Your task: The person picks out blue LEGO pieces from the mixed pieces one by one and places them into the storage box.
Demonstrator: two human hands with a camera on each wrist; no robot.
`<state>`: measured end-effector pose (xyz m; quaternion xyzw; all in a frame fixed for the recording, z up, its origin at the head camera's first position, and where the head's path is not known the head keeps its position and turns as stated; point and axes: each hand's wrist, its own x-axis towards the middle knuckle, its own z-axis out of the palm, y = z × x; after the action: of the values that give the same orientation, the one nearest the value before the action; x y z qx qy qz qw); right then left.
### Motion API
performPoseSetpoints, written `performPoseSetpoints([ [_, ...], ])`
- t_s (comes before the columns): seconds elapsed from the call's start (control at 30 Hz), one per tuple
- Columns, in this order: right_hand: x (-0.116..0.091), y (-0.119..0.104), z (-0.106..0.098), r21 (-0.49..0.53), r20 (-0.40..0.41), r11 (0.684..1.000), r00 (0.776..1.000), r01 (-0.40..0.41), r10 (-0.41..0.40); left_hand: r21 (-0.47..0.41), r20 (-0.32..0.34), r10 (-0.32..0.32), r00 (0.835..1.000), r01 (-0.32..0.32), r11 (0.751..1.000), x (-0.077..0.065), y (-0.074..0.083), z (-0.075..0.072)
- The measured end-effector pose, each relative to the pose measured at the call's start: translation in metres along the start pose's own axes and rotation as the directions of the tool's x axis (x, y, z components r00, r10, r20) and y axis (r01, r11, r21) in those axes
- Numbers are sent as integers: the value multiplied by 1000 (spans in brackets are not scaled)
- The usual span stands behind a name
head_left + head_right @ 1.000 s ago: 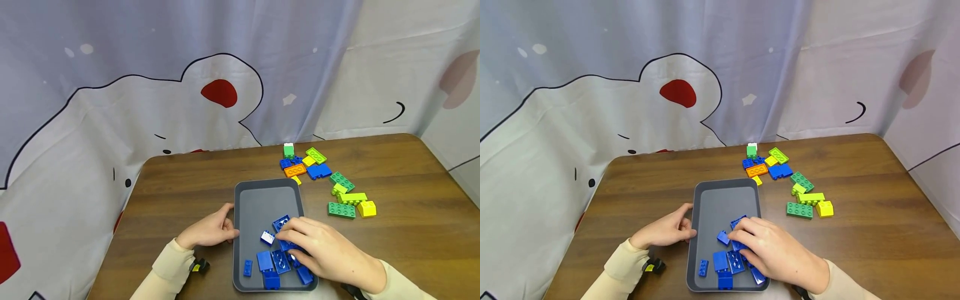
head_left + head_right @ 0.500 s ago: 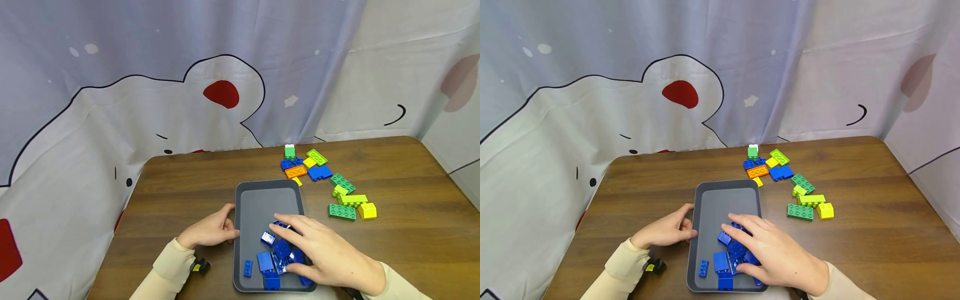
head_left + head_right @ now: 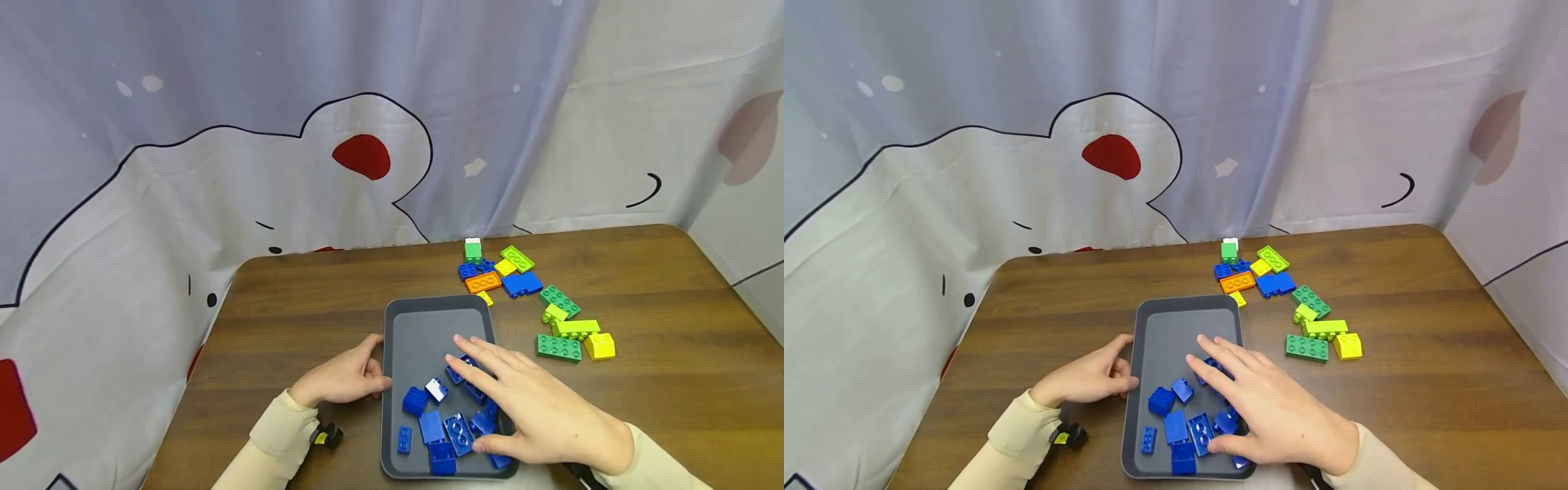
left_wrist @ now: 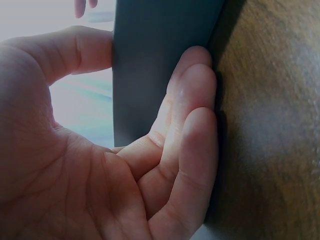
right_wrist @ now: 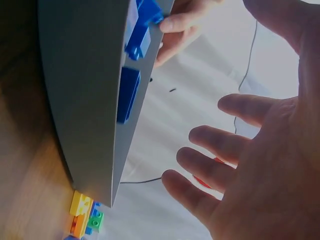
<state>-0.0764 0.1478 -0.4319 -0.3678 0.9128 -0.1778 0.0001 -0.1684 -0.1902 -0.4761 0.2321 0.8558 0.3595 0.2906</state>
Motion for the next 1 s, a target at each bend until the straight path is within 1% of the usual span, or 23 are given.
performPoseSetpoints([
  [0.17,2,9,-6,-13,-24,999,999,-48,47,4,1,0,1000,0,1000,0,1,0],
  [0.27,3,19,-12,-20,-51,997,996,-68,67,5,0,4,1000,-4,1000,1,2,0],
  [0.37,5,32,-19,-33,-83,997,995,-63,60,1,0,4,1000,-4,1000,0,2,0],
  [0.53,15,61,-33,-57,-125,997,991,-49,42,-2,0,-2,1000,2,1000,0,0,1],
  [0.63,22,79,-39,-66,-120,995,991,-70,62,-6,2,0,1000,0,1000,0,-2,1],
  [0.73,29,97,-43,-63,-97,994,991,-94,88,-10,4,5,1000,-5,1000,0,-2,1],
  [0.87,37,117,-44,-67,-68,989,990,-131,126,-12,4,14,1000,-14,1000,1,-3,2],
  [1.0,43,133,-43,-80,-58,984,986,-159,154,-6,4,11,1000,-11,1000,1,-3,2],
])
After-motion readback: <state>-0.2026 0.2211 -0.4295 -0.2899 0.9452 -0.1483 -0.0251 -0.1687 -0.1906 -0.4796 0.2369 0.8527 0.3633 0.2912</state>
